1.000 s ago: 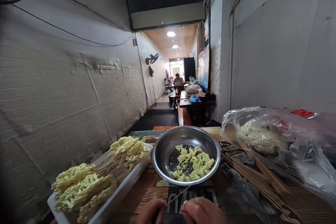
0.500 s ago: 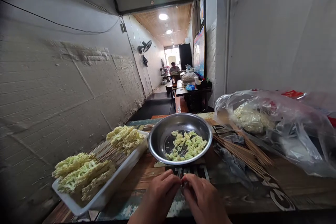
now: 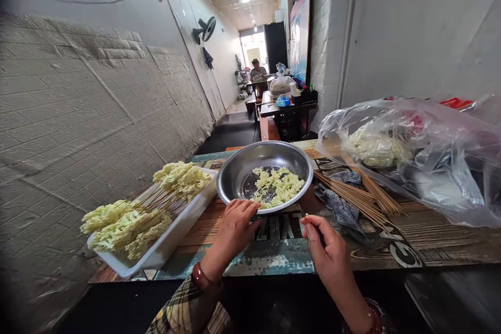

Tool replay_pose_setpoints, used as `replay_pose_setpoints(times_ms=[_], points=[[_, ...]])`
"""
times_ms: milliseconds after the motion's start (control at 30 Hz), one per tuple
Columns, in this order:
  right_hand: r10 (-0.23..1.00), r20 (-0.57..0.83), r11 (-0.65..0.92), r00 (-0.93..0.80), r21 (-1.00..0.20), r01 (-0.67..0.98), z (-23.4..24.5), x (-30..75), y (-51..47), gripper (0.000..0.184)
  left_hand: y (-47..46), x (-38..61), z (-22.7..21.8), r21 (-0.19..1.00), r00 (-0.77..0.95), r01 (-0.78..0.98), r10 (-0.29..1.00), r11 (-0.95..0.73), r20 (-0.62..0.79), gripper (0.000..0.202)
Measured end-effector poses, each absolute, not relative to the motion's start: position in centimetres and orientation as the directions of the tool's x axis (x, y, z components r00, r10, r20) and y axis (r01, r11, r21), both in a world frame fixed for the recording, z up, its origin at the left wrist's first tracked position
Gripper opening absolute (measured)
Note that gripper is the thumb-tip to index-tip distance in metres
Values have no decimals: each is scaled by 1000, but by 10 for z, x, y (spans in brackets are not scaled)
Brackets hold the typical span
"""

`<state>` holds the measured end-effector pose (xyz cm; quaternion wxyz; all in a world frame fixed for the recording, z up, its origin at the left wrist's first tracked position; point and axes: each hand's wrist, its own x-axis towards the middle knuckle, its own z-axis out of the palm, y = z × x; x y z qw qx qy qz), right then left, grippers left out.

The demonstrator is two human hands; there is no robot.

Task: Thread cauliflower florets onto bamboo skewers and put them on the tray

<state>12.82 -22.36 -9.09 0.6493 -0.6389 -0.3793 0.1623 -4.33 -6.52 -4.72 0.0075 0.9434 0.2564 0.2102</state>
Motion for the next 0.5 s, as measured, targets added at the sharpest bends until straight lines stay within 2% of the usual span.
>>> replay_pose_setpoints(times_ms=[67,167,233,300,500], points=[[707,164,126,688,-986,106,-94,137,-218,33,-66,-41,-57,84,752,526,508,-847,419,8],[733,15,148,680,-979,-137,-95,146,-205,52,-73,-40,-73,77,701,555,516,-828,493,14],[739,-33,161,673,-961,-223,-93,150,-195,63,-80,-42,-84,105,677,546,512,-831,529,14],[743,-10,165,669,-966,-198,-89,152,-186,64,-88,-44,-94,137,656,528,506,-838,560,15],[704,194,165,683,-980,108,-78,160,-171,40,-108,-40,-110,220,619,505,528,-834,581,16]])
